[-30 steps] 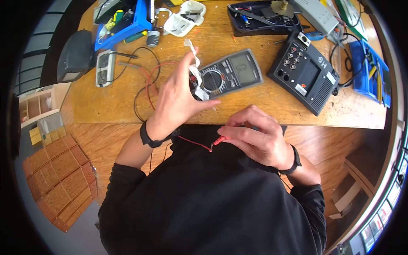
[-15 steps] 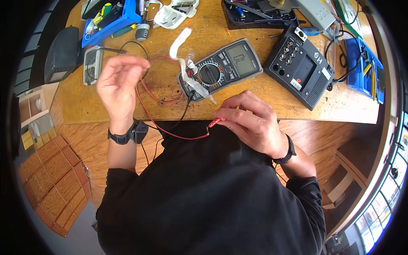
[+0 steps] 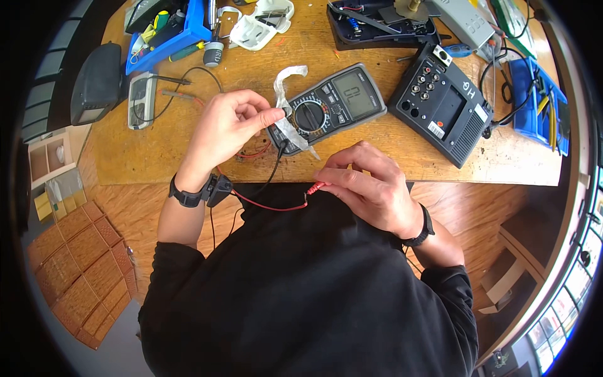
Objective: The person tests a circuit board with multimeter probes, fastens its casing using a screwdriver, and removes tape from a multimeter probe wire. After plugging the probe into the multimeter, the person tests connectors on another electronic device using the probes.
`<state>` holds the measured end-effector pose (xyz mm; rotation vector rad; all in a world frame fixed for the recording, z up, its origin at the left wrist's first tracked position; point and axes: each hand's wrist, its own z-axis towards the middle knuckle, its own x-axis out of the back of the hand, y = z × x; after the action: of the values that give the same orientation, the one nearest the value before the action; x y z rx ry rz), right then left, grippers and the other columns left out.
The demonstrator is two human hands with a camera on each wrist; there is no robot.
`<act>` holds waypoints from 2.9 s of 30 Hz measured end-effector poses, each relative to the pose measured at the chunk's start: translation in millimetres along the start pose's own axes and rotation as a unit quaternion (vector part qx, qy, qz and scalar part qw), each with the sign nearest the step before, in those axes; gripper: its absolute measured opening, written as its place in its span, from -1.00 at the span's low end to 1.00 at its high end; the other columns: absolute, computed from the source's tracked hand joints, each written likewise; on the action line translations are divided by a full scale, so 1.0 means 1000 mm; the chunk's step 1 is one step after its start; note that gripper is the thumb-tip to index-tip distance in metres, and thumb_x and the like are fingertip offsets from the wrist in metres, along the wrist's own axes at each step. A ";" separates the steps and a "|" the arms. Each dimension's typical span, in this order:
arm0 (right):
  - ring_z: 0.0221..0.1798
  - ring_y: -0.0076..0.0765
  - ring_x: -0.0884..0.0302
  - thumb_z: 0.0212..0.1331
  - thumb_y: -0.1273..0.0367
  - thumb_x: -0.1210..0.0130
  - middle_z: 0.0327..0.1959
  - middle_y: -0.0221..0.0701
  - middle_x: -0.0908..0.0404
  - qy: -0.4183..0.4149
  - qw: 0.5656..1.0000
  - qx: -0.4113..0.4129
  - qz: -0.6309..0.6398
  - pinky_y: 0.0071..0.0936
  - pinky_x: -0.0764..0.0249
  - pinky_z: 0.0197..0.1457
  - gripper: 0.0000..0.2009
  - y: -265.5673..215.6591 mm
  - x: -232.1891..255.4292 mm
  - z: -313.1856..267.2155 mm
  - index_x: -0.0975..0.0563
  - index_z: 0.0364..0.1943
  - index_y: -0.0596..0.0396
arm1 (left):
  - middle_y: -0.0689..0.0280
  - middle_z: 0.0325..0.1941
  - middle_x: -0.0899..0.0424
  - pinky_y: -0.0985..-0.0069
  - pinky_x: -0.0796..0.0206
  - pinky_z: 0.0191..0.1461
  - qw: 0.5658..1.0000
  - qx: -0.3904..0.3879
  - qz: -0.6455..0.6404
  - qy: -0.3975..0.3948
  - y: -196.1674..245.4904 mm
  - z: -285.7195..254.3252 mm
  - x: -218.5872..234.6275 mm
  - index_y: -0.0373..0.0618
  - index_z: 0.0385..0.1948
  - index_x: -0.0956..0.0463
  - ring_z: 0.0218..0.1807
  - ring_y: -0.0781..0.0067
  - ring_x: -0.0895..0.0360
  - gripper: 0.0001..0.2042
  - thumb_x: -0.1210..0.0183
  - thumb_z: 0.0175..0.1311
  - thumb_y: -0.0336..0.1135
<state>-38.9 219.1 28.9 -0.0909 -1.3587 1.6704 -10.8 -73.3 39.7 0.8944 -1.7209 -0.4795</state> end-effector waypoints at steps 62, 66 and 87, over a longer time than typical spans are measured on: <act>-0.03 -0.12 -0.77 0.04 0.58 -0.48 -0.10 -0.31 -0.80 0.035 0.999 -0.005 -0.018 -0.26 -0.66 0.01 -0.73 0.016 0.003 -0.001 -0.77 -0.13 0.14 | 0.32 0.03 -0.76 0.33 -0.64 0.06 0.893 -0.383 0.154 0.180 -0.018 0.086 0.030 -0.14 -0.17 -0.73 -0.01 0.23 -0.79 -0.89 -0.38 0.32 -0.48; -0.03 -0.11 -0.76 0.03 0.59 -0.48 -0.10 -0.31 -0.80 0.034 0.999 -0.012 -0.012 -0.25 -0.66 0.03 -0.74 0.015 0.003 -0.001 -0.76 -0.14 0.15 | 0.28 -0.10 -0.72 0.35 -0.55 -0.05 0.925 -0.362 0.099 0.055 -0.005 0.063 0.035 -0.18 -0.15 -0.73 -0.13 0.24 -0.73 -0.88 -0.37 0.41 -0.36; 0.11 -0.09 -0.69 0.14 0.50 -0.46 0.04 -0.36 -0.79 0.037 0.995 -0.052 -0.072 -0.21 -0.67 0.17 -0.76 0.023 -0.005 0.023 -0.77 -0.08 0.09 | 0.28 -0.31 -0.77 0.42 -0.47 -0.31 0.942 -0.325 0.054 0.058 0.002 0.042 0.032 -0.16 -0.27 -0.75 -0.40 0.30 -0.69 -0.92 -0.45 0.29 -0.43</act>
<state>-63.4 200.3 17.7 -0.1113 -1.3633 1.4618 -54.9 -101.6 47.5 0.3389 -1.3571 -0.8396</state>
